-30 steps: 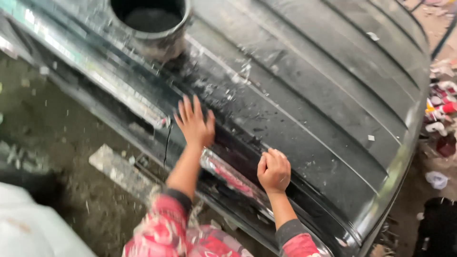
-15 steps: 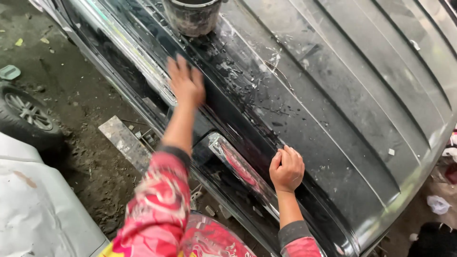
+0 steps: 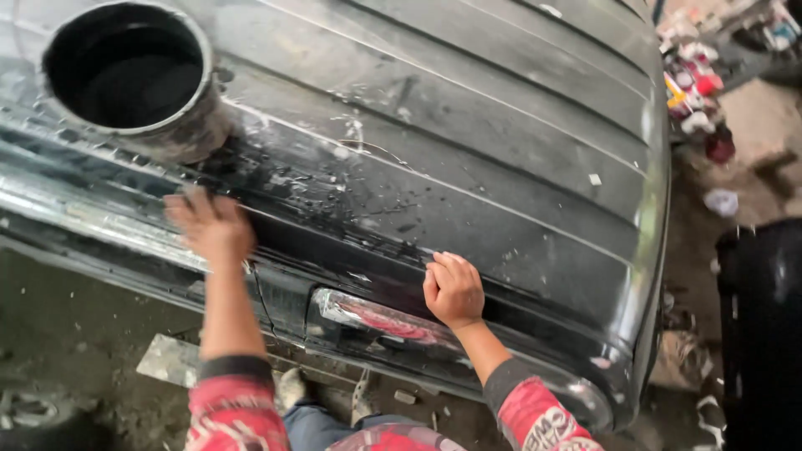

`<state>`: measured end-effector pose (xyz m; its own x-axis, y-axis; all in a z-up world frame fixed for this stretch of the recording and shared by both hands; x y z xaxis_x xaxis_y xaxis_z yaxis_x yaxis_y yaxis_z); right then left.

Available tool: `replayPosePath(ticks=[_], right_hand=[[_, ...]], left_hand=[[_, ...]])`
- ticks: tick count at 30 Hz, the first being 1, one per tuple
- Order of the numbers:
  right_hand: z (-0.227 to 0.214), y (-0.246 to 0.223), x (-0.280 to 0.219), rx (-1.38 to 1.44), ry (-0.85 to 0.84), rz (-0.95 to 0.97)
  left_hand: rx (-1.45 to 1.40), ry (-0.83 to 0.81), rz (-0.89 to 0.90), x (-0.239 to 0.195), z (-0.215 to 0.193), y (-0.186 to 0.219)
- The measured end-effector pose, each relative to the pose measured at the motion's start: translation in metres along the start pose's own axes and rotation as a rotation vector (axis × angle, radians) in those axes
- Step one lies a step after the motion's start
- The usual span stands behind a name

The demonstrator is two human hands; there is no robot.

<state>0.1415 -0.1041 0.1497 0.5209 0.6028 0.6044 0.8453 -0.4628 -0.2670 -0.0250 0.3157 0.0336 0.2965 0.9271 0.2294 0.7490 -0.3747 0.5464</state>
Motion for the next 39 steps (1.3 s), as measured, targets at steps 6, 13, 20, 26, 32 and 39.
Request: replayPosePath(ticks=[6, 13, 20, 26, 32, 39], right_hand=[[0.007, 0.001, 0.0, -0.016, -0.023, 0.051], [0.008, -0.001, 0.013, -0.037, -0.048, 0.129], [0.004, -0.006, 0.006, -0.033, -0.039, 0.107], [0.007, -0.006, 0.009, -0.029, -0.027, 0.116], [0.008, -0.004, 0.005, -0.019, -0.027, 0.114], [0.004, -0.005, 0.006, 0.037, -0.019, 0.102]], left_hand=[[-0.025, 0.125, 0.143, -0.097, 0.017, 0.064], [0.019, -0.139, 0.15, -0.064, -0.009, 0.061], [-0.133, 0.184, 0.137, -0.061, 0.011, 0.04], [-0.03, 0.114, 0.247, -0.112, 0.018, 0.056], [-0.107, 0.037, -0.115, -0.008, -0.021, 0.031], [0.033, -0.016, 0.302, -0.147, 0.017, 0.081]])
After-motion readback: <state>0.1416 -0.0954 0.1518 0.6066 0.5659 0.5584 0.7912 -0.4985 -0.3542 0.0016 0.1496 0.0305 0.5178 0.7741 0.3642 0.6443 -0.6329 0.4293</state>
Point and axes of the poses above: each hand's wrist, its own x-axis towards the middle knuckle, its own z-axis out of the palm, y = z × x, the point moved 4 cm from there along x, towards the middle knuckle, and after that the axes turned 1 degree about -x, right-handed, at the moved point
